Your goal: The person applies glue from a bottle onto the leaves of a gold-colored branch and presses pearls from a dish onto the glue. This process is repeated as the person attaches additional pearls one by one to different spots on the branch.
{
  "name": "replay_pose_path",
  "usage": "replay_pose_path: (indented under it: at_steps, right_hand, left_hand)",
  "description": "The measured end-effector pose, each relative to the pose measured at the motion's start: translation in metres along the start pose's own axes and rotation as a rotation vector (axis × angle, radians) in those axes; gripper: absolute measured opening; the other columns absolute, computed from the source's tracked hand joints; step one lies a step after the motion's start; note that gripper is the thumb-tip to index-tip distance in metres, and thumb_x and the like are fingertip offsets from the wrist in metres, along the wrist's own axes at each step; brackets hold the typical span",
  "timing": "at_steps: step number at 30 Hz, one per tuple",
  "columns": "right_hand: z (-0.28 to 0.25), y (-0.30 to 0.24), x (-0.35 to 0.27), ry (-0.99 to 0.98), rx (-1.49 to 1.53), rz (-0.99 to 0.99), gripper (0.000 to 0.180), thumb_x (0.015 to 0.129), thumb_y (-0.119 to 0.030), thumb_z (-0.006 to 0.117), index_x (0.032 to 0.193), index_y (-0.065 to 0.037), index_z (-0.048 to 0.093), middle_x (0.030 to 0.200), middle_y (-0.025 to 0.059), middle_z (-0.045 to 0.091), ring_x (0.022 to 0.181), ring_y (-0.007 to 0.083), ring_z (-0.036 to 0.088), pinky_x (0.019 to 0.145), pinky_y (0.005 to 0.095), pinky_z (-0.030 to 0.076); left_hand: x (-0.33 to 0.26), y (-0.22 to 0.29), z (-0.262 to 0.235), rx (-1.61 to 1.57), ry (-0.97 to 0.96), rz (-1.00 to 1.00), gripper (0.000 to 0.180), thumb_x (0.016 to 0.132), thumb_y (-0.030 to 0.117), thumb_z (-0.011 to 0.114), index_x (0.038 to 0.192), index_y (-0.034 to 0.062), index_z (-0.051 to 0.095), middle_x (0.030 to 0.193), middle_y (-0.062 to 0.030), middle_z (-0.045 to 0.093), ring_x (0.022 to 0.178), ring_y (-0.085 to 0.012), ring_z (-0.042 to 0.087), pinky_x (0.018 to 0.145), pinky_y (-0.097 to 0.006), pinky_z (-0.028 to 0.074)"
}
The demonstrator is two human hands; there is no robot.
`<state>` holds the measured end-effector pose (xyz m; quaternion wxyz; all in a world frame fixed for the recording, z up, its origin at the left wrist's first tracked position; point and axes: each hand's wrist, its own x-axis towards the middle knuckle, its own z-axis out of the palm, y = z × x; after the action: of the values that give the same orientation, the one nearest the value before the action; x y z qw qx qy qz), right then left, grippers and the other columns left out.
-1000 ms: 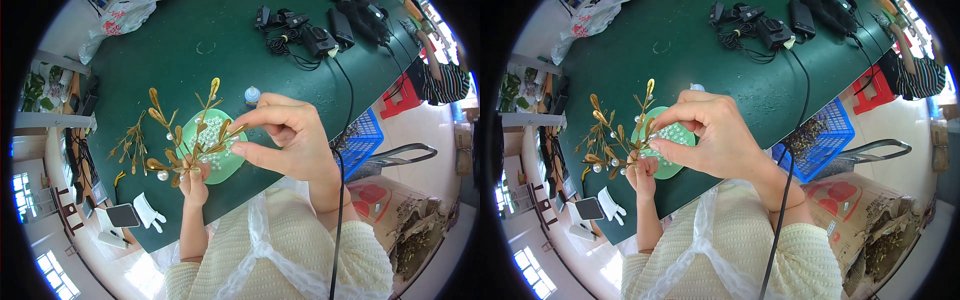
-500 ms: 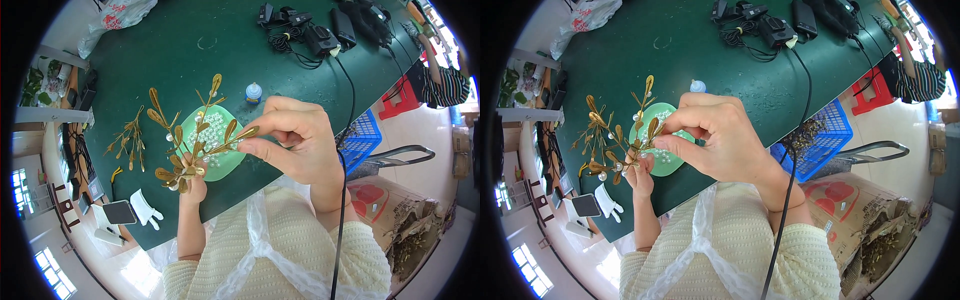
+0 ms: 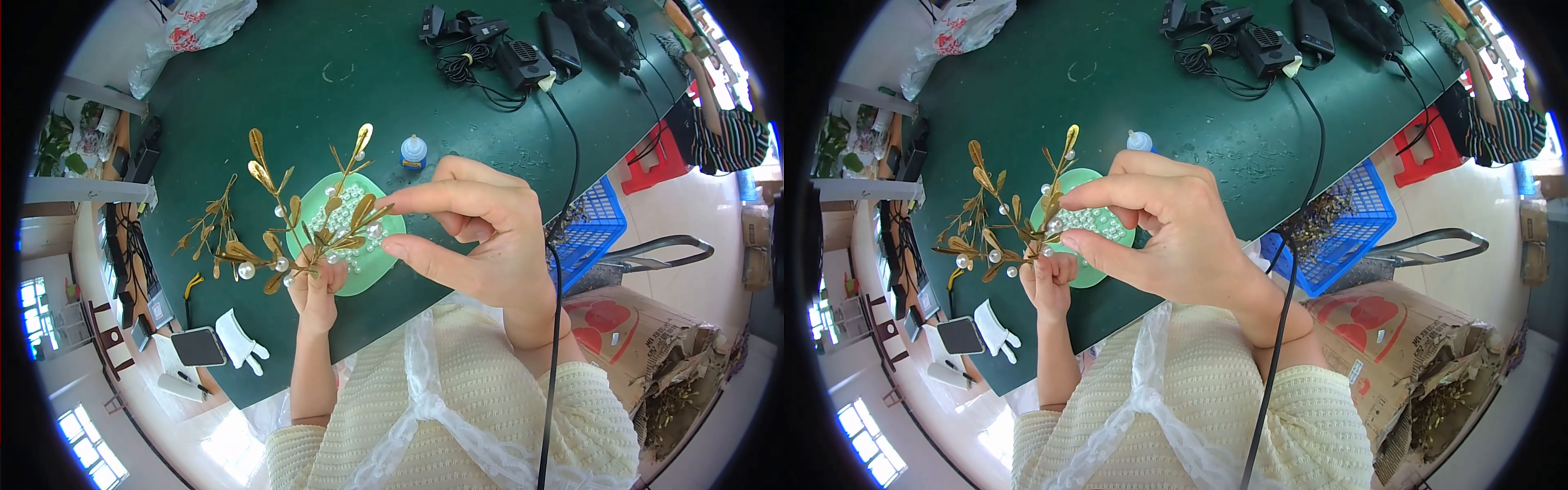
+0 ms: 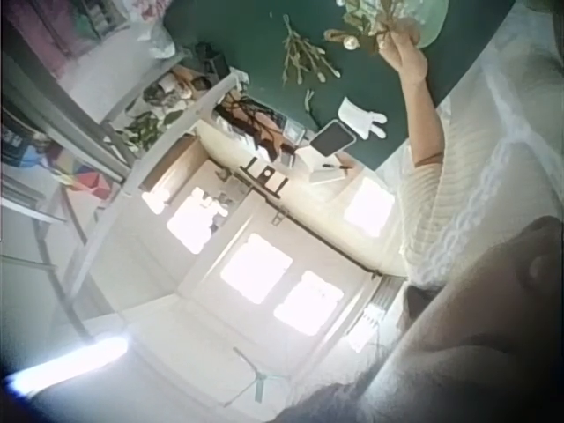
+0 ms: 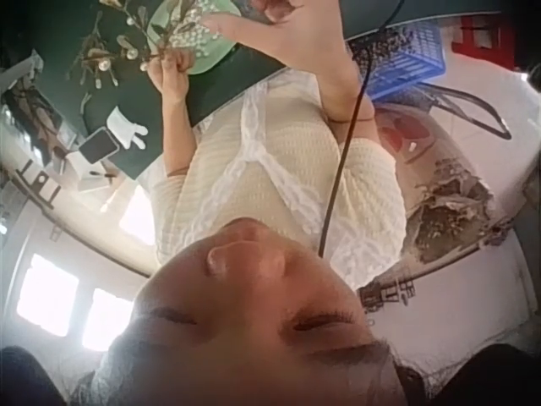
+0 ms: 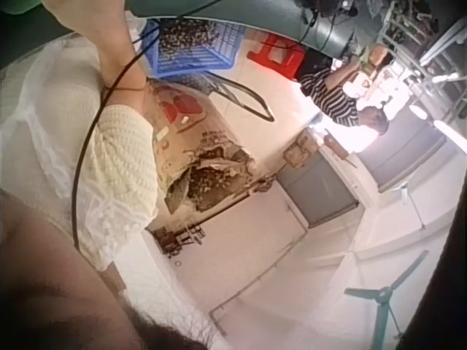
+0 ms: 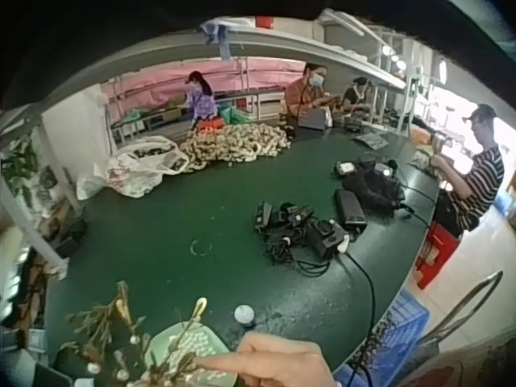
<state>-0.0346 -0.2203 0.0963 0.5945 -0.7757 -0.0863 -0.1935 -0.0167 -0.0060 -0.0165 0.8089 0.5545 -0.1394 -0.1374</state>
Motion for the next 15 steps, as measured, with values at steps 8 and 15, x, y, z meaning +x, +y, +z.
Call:
replay_pose_path:
  at_steps: [8,15]
  right_hand:
    - [0.006,-0.003,-0.001,0.044,0.032,-0.051,0.016,0.060,-0.003,0.071,0.075,-0.004,0.065,0.058,-0.0023,0.045,0.045,0.0023,0.033,0.039,0.0173,0.020]
    - [0.011,0.003,-0.006,0.058,-0.011,-0.103,0.015,0.058,-0.004,0.072,0.070,-0.003,0.062,0.059,-0.0011,0.047,0.045,0.0032,0.036,0.039,0.0174,0.024]
  left_hand:
    - [0.000,0.006,0.010,0.127,0.075,-0.013,0.033,0.085,0.037,0.052,0.076,0.0082,0.038,0.061,0.0049,0.030,0.049,-0.0058,0.027,0.047,-0.022,0.022]
    - [-0.003,0.004,0.008,0.187,0.075,0.015,0.037,0.083,0.042,0.051,0.074,0.0090,0.037,0.062,0.0044,0.031,0.051,-0.0054,0.028,0.047,-0.021,0.023]
